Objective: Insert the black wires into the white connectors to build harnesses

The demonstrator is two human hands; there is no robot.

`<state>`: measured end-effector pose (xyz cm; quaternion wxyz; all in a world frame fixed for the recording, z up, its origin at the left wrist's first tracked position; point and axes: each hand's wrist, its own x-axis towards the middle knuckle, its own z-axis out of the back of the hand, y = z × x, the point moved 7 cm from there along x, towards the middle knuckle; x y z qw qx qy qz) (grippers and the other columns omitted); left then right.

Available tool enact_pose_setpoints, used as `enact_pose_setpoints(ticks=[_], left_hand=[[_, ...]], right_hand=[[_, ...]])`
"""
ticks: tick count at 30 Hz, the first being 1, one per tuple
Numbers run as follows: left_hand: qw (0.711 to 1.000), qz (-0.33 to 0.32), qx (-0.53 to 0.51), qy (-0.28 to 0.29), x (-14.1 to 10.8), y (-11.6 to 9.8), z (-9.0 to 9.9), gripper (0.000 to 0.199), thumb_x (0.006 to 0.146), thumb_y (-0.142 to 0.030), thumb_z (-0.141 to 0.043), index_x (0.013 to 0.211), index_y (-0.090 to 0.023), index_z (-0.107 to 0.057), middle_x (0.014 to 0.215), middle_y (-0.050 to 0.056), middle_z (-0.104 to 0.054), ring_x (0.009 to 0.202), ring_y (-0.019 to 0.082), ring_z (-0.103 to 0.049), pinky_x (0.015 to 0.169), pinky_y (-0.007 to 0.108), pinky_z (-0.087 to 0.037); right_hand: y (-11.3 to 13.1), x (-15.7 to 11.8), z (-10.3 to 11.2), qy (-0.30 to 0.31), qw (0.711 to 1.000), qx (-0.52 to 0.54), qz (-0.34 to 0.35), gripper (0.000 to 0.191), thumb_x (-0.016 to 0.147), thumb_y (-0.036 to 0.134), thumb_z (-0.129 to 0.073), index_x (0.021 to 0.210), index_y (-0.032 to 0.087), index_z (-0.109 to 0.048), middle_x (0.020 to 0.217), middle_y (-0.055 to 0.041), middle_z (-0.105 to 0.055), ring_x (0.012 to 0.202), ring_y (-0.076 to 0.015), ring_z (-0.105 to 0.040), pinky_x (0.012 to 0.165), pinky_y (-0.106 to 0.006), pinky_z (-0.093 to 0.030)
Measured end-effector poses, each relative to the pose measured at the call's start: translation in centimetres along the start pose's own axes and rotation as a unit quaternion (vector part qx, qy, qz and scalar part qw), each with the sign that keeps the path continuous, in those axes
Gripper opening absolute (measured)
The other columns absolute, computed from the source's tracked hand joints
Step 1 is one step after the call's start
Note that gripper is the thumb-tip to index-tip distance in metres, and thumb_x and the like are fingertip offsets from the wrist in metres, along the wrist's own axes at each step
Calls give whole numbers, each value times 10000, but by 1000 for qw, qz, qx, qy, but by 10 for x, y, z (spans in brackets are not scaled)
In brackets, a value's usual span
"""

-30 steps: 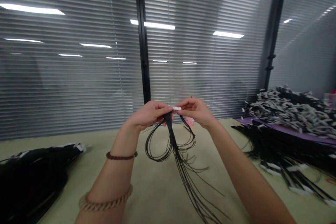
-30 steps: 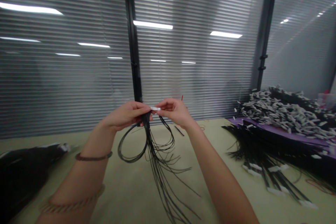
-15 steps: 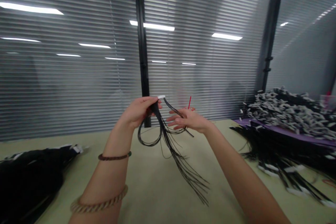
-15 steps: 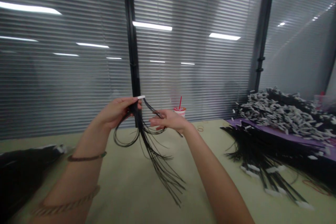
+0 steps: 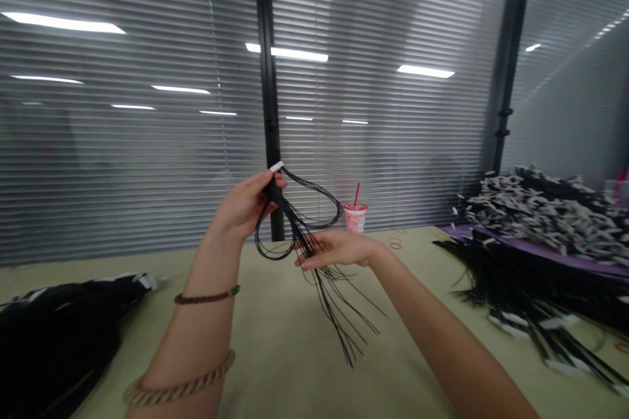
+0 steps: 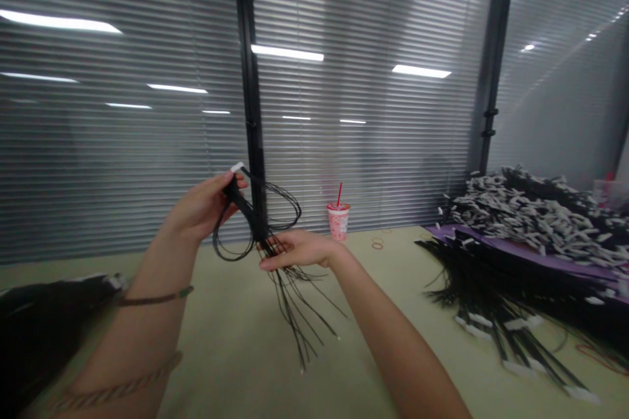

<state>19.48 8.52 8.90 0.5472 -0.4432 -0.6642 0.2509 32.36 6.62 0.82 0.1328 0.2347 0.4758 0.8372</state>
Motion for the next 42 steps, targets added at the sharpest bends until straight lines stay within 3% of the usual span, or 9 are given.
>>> enact_pose_setpoints(ticks=[10, 15, 20, 24, 32, 35, 38, 40, 42], left_hand=[[999, 5, 10, 36, -5, -3, -1, 135, 714, -240, -582, 802, -142, -612, 668, -2, -630, 489, 64, -551, 381, 133, -425], [998, 1, 32, 49, -6, -3, -1, 169, 698, -276, -602, 790, -134, -615, 653, 8, -627, 473, 69, -538, 361, 138, -397], [995, 17, -8, 93, -8, 1, -10, 163, 715, -267, -591, 813, -139, -615, 635, 7, -603, 504, 83, -547, 379, 150, -411], [990, 28, -54, 129, -9, 3, -18, 135, 737, -242, -571, 819, -142, -610, 635, 6, -591, 557, 86, -559, 486, 176, -472], [985, 39, -82, 146, -13, 7, -35, 125, 732, -241, -576, 793, -135, -601, 644, 12, -593, 559, 92, -556, 516, 203, -482], [991, 45, -37, 123, -16, 5, -40, 142, 719, -242, -589, 798, -128, -611, 646, 15, -607, 531, 77, -541, 451, 165, -442], [997, 36, 10, 65, -18, 1, -39, 157, 706, -251, -597, 794, -124, -623, 654, 17, -629, 503, 71, -535, 395, 144, -392], [999, 12, 16, 26, -16, -2, -35, 170, 698, -258, -600, 800, -125, -628, 669, 18, -641, 512, 73, -541, 410, 147, -396], [999, -28, 21, -15, -13, -6, -29, 192, 689, -274, -604, 806, -124, -630, 692, 29, -652, 537, 80, -550, 434, 154, -405]], right_hand=[[5, -19, 33, -60, 998, -9, -21, 264, 717, 345, -585, 878, 139, -627, 805, -48, -638, 753, -111, -587, 702, -246, -452], [4, -26, 46, -79, 995, -55, -38, 287, 723, 357, -572, 921, 161, -639, 818, -52, -654, 774, -118, -592, 697, -246, -455], [10, -30, 40, -37, 991, -126, -39, 296, 742, 363, -545, 942, 166, -639, 878, -62, -657, 824, -129, -587, 714, -250, -446], [7, -27, 32, 0, 987, -153, -45, 282, 742, 349, -544, 929, 162, -644, 902, -60, -656, 826, -126, -590, 718, -244, -444], [3, -24, 21, 22, 982, -178, -58, 251, 689, 297, -597, 876, 143, -661, 828, -50, -661, 755, -129, -597, 679, -236, -462], [12, -27, 11, 43, 992, -108, -41, 510, 606, 246, -675, 1096, 175, -551, 999, -57, -610, 868, -143, -577, 712, -232, -465], [19, -26, -3, 94, 995, -42, -12, 751, 574, 218, -708, 1246, 210, -374, 1224, -78, -451, 1076, -153, -464, 807, -222, -428], [18, -21, -10, 110, 993, -27, -13, 733, 621, 253, -685, 1260, 200, -331, 1269, -96, -394, 1114, -150, -426, 829, -218, -409], [10, -14, -13, 96, 994, -27, -36, 599, 721, 318, -596, 1240, 175, -334, 1231, -122, -428, 1048, -145, -479, 778, -226, -428]])
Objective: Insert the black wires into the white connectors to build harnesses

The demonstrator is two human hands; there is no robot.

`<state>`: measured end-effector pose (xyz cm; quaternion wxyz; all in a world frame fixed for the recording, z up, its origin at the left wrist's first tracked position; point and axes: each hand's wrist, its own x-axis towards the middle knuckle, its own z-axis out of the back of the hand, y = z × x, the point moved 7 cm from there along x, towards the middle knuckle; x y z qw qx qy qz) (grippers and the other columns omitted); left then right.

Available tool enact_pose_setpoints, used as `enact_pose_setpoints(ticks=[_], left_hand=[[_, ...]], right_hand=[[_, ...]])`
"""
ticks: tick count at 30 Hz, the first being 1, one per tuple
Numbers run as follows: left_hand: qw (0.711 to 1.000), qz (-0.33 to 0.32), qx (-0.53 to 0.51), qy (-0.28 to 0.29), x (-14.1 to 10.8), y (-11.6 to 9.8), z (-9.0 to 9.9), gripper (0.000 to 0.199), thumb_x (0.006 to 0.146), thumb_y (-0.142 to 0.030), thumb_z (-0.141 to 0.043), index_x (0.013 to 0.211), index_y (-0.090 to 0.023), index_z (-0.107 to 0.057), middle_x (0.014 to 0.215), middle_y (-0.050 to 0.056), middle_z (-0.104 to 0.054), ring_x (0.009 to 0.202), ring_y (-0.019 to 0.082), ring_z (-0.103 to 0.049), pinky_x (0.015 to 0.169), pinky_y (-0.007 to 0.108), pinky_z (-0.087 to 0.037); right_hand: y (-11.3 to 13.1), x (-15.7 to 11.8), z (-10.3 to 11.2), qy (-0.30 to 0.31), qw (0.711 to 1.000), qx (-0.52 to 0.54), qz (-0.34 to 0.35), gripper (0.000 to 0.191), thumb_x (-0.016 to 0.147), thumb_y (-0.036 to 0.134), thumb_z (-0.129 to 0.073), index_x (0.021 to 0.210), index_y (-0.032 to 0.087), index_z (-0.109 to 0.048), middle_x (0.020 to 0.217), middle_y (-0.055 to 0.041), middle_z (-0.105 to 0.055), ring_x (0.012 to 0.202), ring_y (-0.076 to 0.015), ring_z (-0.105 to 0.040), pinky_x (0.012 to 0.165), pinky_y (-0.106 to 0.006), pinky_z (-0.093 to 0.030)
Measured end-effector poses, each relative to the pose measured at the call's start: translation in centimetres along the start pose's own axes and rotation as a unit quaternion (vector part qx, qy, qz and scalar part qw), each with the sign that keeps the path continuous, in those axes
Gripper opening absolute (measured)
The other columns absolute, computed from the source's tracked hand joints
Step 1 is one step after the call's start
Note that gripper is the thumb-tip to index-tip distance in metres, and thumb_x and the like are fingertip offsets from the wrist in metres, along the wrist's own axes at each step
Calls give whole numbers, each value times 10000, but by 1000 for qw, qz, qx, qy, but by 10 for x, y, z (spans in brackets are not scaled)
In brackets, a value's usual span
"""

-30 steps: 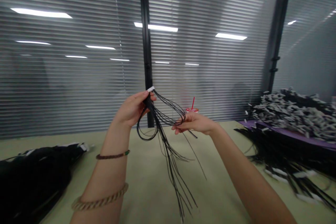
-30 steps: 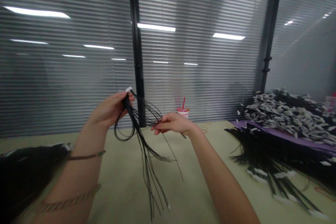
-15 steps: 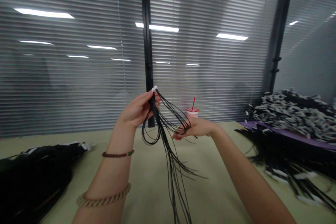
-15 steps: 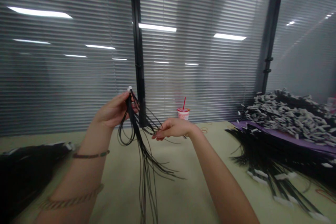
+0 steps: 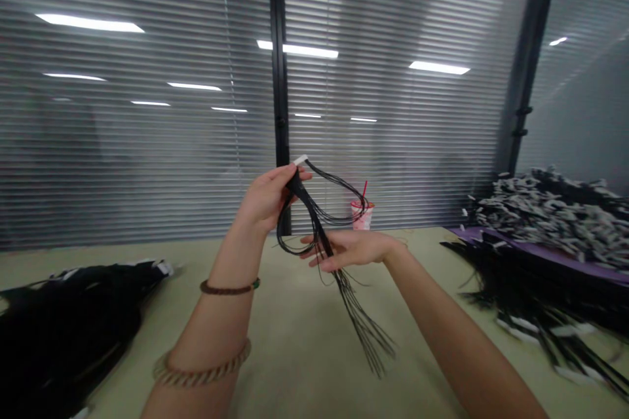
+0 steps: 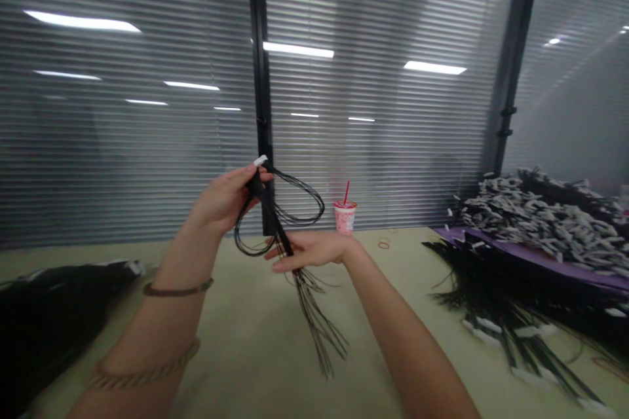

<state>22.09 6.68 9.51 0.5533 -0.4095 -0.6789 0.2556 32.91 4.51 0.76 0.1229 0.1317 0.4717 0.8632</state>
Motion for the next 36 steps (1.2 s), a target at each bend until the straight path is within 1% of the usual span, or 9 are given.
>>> enact_pose_setpoints(ticks=[4, 6, 9, 14, 20, 24, 28, 31, 36], left_hand=[[994, -65, 32, -80, 8, 2, 16, 257, 681, -343, -593, 805, -122, -635, 762, 61, -666, 514, 74, -525, 403, 153, -364], [988, -98, 62, -101, 10, 2, 23, 294, 679, -386, -582, 801, -126, -643, 788, 68, -668, 488, 66, -504, 387, 154, -343], [976, -146, 121, -107, 10, -1, 27, 340, 672, -434, -575, 804, -132, -656, 788, 73, -671, 500, 75, -507, 396, 162, -348], [982, -127, 135, -34, 9, -2, 24, 377, 674, -454, -572, 877, -146, -645, 823, 87, -670, 578, 103, -546, 428, 171, -375], [986, -101, 133, 20, 5, 0, 13, 367, 690, -449, -563, 882, -144, -634, 857, 99, -662, 651, 125, -573, 481, 184, -406], [976, -106, 181, 58, 0, 7, -11, 372, 703, -463, -540, 878, -152, -644, 848, 94, -668, 673, 141, -583, 519, 203, -424], [962, -121, 221, 109, -5, 17, -36, 344, 732, -439, -515, 850, -148, -656, 850, 87, -667, 743, 155, -587, 617, 230, -447], [968, -84, 190, 137, -6, 27, -44, 338, 736, -439, -504, 861, -154, -636, 865, 77, -658, 695, 148, -586, 588, 248, -462], [957, -26, 215, 194, -8, 43, -46, 315, 739, -432, -493, 810, -156, -628, 785, 48, -643, 634, 125, -566, 505, 212, -445]], right_hand=[[-12, 10, 8, -80, 996, -22, -43, 316, 848, 336, -405, 1070, 114, -445, 863, -96, -602, 719, -105, -566, 627, -226, -435], [-12, 9, 14, -107, 992, -48, -53, 247, 857, 294, -386, 989, 106, -478, 701, -46, -586, 620, -91, -543, 599, -222, -422], [-7, -1, 23, -124, 983, -118, -60, 214, 838, 262, -410, 951, 112, -513, 589, 9, -520, 550, -81, -502, 547, -205, -396], [6, -27, 44, -185, 963, -180, -75, 252, 815, 307, -428, 937, 121, -547, 594, 32, -437, 514, -65, -443, 493, -188, -377], [17, -26, 40, -200, 964, -170, -40, 237, 771, 319, -500, 914, 133, -535, 622, 29, -449, 537, -67, -445, 500, -188, -400], [16, -15, 41, -257, 955, -149, -17, 205, 791, 336, -461, 745, 141, -502, 575, 27, -468, 496, -67, -457, 474, -187, -382], [16, -19, 53, -315, 934, -165, -19, 260, 786, 350, -459, 633, 141, -482, 530, 15, -492, 467, -70, -463, 454, -186, -357], [15, -27, 57, -319, 921, -217, -53, 242, 785, 333, -453, 671, 134, -530, 573, -12, -549, 502, -87, -507, 447, -185, -348], [13, -26, 50, -270, 892, -347, -107, 228, 800, 249, -406, 649, 131, -530, 571, -32, -590, 505, -93, -539, 470, -187, -357]])
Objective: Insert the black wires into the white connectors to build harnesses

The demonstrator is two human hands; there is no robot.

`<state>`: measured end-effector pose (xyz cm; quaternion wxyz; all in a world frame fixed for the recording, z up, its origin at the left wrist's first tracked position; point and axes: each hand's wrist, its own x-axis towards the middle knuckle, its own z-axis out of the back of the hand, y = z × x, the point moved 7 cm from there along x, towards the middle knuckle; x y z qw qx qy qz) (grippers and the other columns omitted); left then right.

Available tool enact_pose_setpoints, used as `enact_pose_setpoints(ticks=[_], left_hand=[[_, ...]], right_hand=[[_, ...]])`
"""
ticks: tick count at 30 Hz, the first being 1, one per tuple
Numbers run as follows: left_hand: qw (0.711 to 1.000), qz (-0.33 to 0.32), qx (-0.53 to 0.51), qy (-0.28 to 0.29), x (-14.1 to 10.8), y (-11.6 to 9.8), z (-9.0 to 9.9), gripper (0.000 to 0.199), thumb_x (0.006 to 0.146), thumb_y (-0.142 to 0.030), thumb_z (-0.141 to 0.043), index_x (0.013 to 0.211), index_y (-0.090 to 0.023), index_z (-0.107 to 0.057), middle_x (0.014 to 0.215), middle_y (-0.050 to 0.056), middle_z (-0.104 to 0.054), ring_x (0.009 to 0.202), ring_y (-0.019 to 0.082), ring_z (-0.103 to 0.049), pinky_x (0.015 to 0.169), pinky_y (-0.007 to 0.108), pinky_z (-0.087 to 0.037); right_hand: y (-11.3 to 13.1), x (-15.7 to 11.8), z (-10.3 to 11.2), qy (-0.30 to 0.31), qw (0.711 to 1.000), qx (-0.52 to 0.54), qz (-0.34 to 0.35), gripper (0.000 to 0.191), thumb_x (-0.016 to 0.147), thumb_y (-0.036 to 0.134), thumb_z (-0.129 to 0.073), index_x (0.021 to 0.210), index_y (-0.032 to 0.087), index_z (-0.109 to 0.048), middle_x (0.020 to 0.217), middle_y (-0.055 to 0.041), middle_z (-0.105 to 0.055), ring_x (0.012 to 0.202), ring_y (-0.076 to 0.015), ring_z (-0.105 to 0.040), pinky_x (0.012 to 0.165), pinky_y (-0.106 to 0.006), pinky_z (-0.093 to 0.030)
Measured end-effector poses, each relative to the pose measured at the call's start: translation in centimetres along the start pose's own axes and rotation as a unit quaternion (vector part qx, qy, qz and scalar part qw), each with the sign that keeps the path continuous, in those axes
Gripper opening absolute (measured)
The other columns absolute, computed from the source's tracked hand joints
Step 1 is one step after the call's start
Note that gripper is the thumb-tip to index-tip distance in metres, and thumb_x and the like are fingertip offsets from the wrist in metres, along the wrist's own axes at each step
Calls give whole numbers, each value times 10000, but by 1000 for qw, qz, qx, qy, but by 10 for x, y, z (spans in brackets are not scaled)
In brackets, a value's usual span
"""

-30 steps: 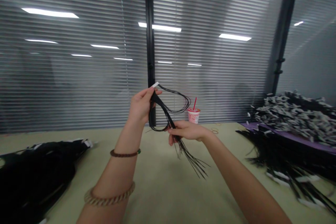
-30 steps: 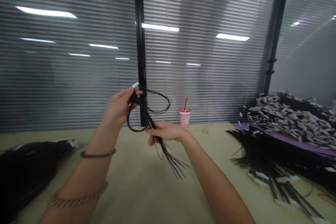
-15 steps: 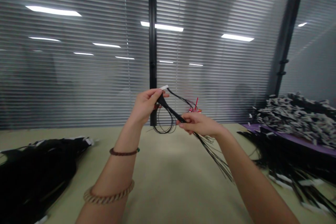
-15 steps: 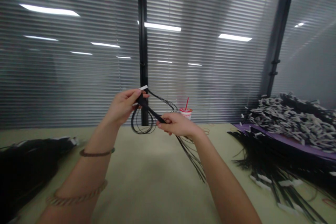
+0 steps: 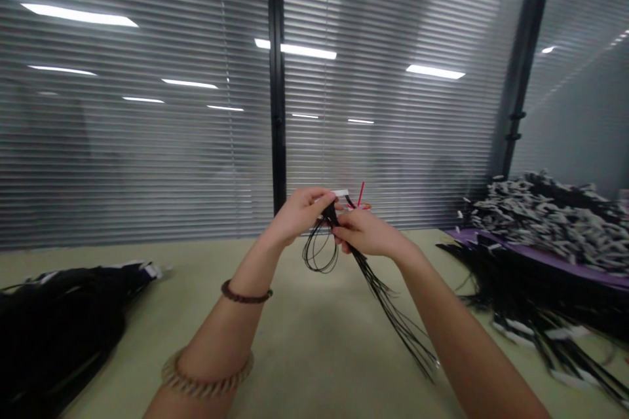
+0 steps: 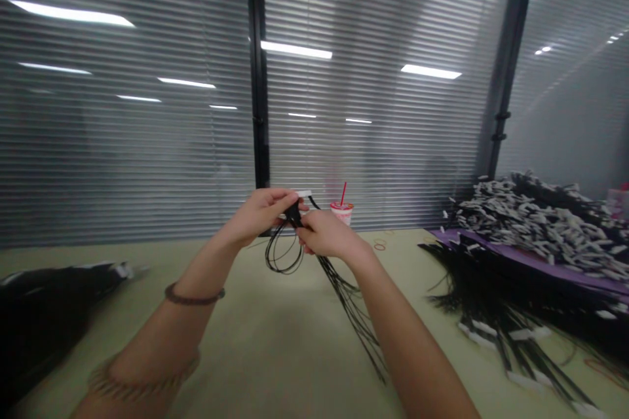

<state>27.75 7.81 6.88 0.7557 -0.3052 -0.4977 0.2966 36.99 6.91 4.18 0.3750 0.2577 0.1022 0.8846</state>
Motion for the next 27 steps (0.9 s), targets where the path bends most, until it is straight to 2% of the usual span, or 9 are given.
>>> enact_pose_setpoints(ticks=[3, 6, 11, 18, 22, 27], left_hand=[[1000, 8, 11, 18, 1, 4, -3, 307, 741, -424, -490, 759, -146, -618, 695, 32, -624, 523, 97, -526, 442, 198, -414], [999, 18, -25, 24, 1, 7, -6, 276, 746, -403, -493, 741, -151, -606, 681, 27, -617, 479, 84, -505, 428, 202, -409], [989, 52, -138, -2, 2, 12, -3, 226, 728, -377, -539, 792, -168, -597, 793, 50, -637, 664, 139, -586, 575, 265, -472], [979, 60, -197, 9, 0, 6, 1, 215, 722, -356, -561, 805, -159, -591, 784, 47, -625, 689, 143, -576, 585, 287, -483], [978, 70, -192, 29, -3, 3, 0, 212, 721, -349, -569, 801, -154, -592, 772, 36, -610, 698, 140, -570, 616, 299, -480], [976, 46, -210, 24, -2, -1, 2, 200, 733, -341, -558, 797, -153, -584, 739, 28, -599, 681, 122, -559, 590, 249, -458]], right_hand=[[2, 1, -5, 15, 999, -32, 2, 217, 802, 215, -388, 650, 132, -520, 577, -32, -597, 480, -85, -537, 461, -183, -354], [2, 1, -6, 28, 999, -26, 3, 228, 811, 228, -380, 656, 136, -519, 585, -32, -601, 473, -84, -535, 456, -182, -349], [5, -1, 10, -49, 997, -59, 11, 247, 776, 296, -471, 582, 148, -504, 511, -20, -565, 468, -94, -506, 456, -201, -316], [10, -6, 11, -9, 997, 83, 1, 379, 825, 413, -376, 644, 134, -557, 531, -22, -568, 483, -91, -524, 473, -194, -371], [0, -6, 9, 11, 992, 121, -40, 454, 846, 450, -301, 698, 126, -583, 494, -27, -556, 463, -105, -527, 473, -210, -395], [-11, -4, 4, 26, 978, 200, -44, 383, 848, 416, -315, 790, 140, -574, 529, -20, -562, 490, -127, -555, 483, -232, -426]])
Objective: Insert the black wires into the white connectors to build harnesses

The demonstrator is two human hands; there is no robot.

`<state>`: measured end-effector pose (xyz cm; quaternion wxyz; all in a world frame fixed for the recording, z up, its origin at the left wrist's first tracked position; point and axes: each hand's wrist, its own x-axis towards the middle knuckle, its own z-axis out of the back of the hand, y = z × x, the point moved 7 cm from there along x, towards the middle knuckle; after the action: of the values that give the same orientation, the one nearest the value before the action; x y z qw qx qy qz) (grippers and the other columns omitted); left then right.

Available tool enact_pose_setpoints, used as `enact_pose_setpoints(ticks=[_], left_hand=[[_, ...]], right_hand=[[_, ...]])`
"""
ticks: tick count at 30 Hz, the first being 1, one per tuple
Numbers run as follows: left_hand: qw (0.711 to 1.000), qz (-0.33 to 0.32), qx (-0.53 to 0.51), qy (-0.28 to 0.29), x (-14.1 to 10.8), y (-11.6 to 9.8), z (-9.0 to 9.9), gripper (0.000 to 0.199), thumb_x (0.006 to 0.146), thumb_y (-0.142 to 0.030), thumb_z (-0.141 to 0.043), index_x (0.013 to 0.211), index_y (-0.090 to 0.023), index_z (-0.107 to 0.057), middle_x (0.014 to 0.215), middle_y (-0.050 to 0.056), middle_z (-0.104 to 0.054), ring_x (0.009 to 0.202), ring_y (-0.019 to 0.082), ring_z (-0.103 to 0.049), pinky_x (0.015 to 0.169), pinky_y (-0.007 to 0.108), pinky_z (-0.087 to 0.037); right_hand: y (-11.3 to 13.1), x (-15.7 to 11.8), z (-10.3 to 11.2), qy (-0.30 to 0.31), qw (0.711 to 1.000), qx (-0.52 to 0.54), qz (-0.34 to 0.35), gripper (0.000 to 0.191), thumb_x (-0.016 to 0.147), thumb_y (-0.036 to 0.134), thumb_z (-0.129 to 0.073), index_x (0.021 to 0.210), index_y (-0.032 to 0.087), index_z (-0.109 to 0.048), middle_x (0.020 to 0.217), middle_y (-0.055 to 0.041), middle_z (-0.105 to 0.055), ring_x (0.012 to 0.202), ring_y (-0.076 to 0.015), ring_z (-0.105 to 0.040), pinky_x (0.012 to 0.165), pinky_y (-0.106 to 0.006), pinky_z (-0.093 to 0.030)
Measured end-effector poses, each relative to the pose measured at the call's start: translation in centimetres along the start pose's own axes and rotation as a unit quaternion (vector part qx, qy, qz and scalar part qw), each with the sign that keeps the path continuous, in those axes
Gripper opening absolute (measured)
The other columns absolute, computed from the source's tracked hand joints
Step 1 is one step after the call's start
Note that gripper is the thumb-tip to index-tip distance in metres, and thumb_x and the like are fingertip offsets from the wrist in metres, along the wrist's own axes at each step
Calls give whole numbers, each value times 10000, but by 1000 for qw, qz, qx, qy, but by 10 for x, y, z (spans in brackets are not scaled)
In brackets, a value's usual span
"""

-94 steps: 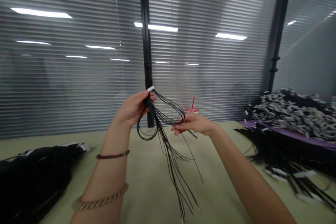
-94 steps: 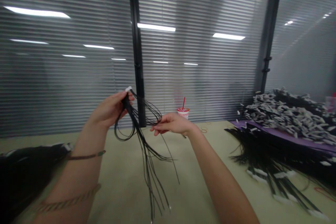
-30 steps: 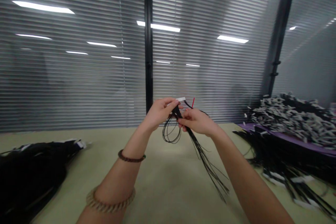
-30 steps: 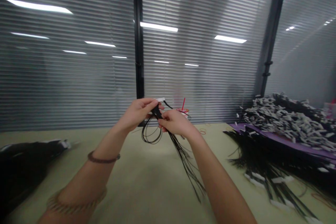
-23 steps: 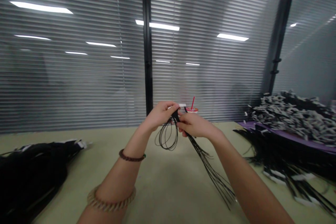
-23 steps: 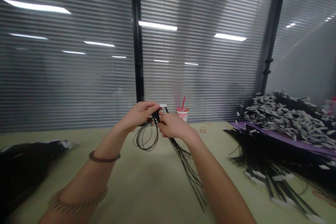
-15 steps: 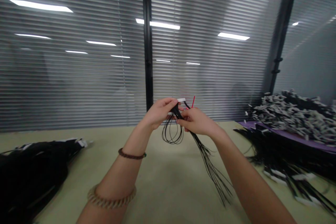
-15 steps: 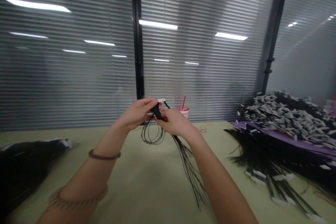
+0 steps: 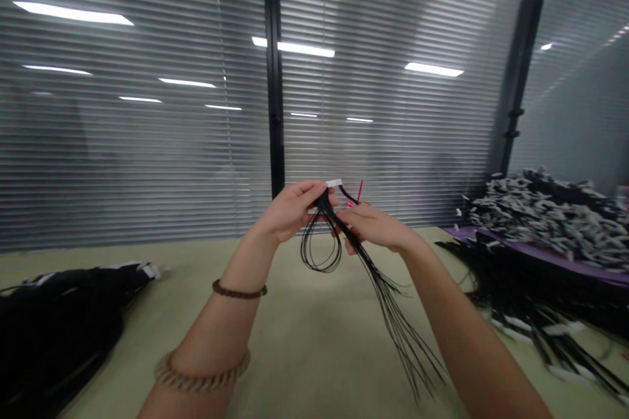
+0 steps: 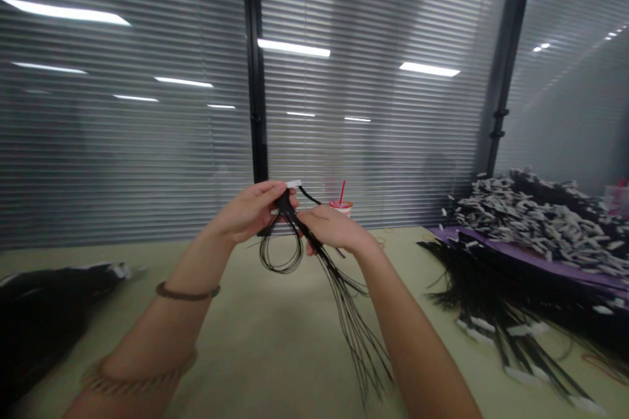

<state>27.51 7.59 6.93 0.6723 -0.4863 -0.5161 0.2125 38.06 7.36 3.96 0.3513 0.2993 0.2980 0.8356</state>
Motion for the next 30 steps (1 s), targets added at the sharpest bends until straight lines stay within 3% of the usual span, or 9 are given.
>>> enact_pose_setpoints(ticks=[6, 9, 13, 19, 22, 26, 30], left_hand=[[999, -29, 9, 17, -2, -5, -4, 207, 742, -360, -541, 786, -161, -578, 717, 17, -593, 618, 112, -552, 560, 242, -463], [999, -30, 20, 10, -4, -8, -4, 217, 740, -379, -536, 784, -172, -582, 721, 16, -599, 571, 104, -538, 504, 228, -452], [999, -28, 17, -12, -5, -12, -2, 237, 733, -377, -544, 839, -171, -597, 841, 46, -609, 657, 123, -550, 509, 217, -456], [998, -39, 31, -35, -4, -14, 5, 223, 730, -376, -548, 838, -187, -598, 828, 19, -573, 639, 96, -516, 482, 195, -442], [998, -17, 34, -53, -3, -7, 10, 229, 724, -391, -551, 831, -193, -592, 756, 5, -564, 574, 80, -503, 443, 176, -412], [999, 18, 10, -34, -2, 0, 8, 205, 725, -365, -558, 801, -175, -579, 644, -4, -556, 533, 80, -509, 452, 180, -411], [998, 50, -28, -5, -2, 4, 3, 197, 734, -348, -549, 818, -172, -578, 621, 12, -590, 531, 100, -541, 456, 199, -423]], right_hand=[[8, -3, -3, 13, 998, 52, 11, 285, 826, 365, -368, 766, 159, -556, 619, -3, -539, 485, -112, -553, 469, -224, -439], [17, -6, -5, 20, 997, 69, 22, 267, 829, 348, -363, 848, 181, -570, 730, -10, -563, 465, -92, -541, 450, -220, -440], [22, -7, -2, -10, 998, 58, 30, 270, 823, 293, -389, 1018, 208, -555, 739, -15, -570, 441, -75, -519, 427, -208, -439], [21, -7, 2, -54, 996, 62, 44, 506, 799, 257, -453, 1283, 274, -304, 749, 3, -585, 480, -81, -547, 440, -206, -462], [21, -5, 6, -95, 994, 51, 33, 446, 770, 243, -498, 1207, 210, -415, 810, -25, -609, 498, -76, -546, 437, -191, -456], [22, -3, 6, -105, 994, 32, 19, 241, 756, 259, -515, 937, 110, -569, 673, -34, -603, 480, -79, -549, 419, -168, -430], [22, -3, 6, -96, 995, 3, 26, 274, 783, 361, -483, 839, 117, -595, 589, -27, -587, 496, -92, -568, 407, -155, -394]])
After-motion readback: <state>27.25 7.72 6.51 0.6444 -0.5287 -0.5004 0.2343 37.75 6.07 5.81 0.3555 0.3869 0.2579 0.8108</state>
